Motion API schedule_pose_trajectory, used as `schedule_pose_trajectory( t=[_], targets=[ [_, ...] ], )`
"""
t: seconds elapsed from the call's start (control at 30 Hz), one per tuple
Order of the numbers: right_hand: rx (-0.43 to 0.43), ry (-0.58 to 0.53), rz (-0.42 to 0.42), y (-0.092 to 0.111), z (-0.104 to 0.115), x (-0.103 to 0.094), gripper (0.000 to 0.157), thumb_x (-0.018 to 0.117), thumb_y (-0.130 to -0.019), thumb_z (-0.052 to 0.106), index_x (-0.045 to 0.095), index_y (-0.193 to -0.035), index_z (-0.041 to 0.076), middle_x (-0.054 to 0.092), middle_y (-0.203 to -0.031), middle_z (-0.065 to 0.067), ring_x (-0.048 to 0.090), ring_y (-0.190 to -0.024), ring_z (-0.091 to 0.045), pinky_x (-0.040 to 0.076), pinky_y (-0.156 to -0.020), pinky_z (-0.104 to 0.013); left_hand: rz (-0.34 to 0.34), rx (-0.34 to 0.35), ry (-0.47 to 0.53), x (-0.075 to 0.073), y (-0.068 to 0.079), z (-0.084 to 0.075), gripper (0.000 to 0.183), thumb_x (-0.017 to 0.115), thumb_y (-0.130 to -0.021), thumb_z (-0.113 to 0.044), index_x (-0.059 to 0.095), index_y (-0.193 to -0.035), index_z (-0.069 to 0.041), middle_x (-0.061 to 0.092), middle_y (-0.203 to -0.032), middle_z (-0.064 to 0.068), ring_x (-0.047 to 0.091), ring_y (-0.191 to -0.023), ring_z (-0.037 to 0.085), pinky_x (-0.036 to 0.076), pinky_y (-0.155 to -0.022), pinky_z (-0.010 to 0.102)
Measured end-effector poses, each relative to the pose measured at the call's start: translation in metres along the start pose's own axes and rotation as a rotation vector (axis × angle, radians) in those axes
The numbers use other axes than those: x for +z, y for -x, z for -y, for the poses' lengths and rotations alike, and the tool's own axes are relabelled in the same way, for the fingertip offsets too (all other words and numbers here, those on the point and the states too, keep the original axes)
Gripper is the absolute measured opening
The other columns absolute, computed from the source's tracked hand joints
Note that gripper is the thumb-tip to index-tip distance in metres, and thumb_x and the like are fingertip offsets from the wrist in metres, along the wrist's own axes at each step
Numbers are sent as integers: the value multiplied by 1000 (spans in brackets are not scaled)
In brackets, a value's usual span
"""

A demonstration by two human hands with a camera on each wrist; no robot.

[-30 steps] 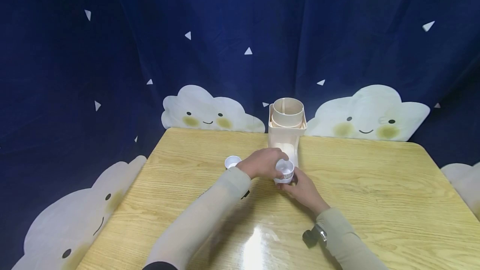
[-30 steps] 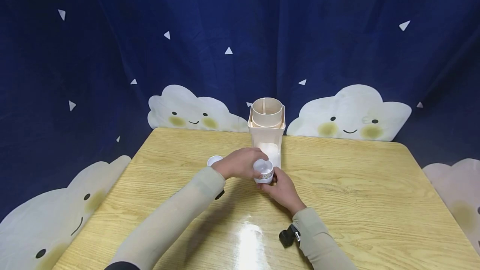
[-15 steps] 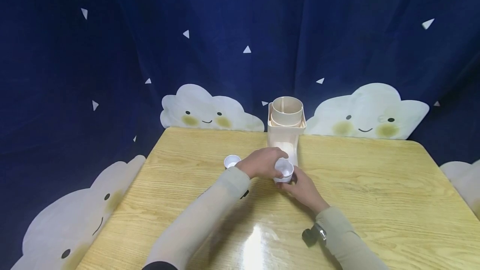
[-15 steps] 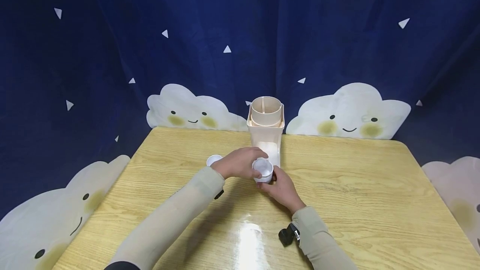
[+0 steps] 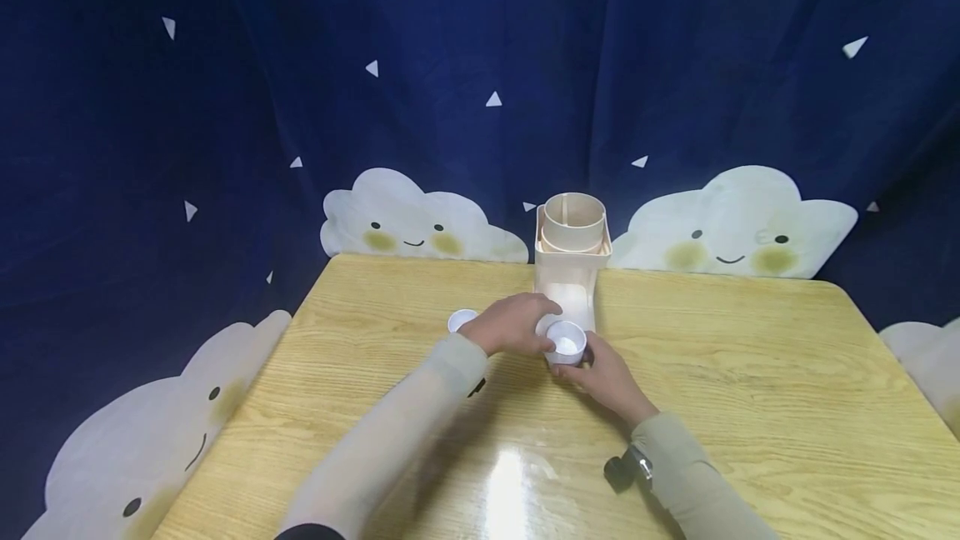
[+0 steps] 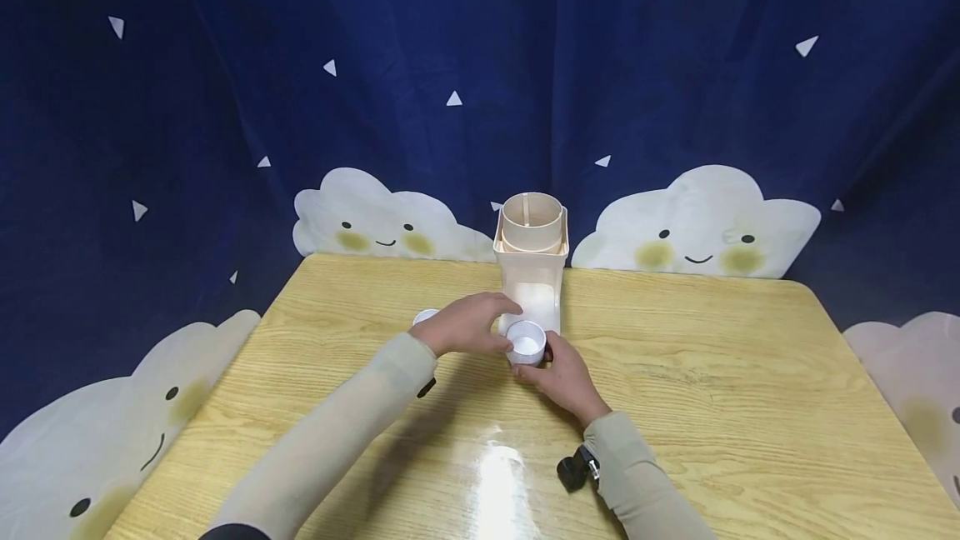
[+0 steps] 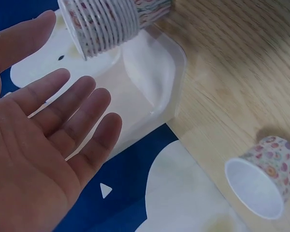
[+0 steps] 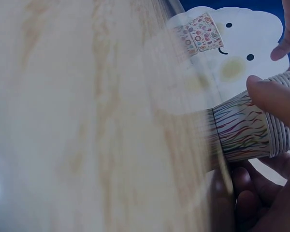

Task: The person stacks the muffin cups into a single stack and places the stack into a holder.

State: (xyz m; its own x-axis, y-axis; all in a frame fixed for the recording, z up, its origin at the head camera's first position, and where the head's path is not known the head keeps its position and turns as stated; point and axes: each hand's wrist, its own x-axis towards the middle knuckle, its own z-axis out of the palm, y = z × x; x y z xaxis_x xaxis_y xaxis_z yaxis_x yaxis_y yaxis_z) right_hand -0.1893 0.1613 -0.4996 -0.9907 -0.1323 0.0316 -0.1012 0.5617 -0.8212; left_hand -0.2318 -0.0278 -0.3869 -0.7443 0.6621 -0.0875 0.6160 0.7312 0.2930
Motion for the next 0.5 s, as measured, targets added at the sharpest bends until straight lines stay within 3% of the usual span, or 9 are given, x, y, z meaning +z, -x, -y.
schedule_pose_trajectory(
  t=[0.5],
  targets=[
    [0,-21,4,2,2,0,66,81,-80,27,52,-133,-2,63,-131,-22,59,-122,-38,46,-105,-55,2,-16,17,2,11,21,50,69,-90,-35,61,-135,-13,64,-135,5,59,-126,18,48,-107,34]
  ],
)
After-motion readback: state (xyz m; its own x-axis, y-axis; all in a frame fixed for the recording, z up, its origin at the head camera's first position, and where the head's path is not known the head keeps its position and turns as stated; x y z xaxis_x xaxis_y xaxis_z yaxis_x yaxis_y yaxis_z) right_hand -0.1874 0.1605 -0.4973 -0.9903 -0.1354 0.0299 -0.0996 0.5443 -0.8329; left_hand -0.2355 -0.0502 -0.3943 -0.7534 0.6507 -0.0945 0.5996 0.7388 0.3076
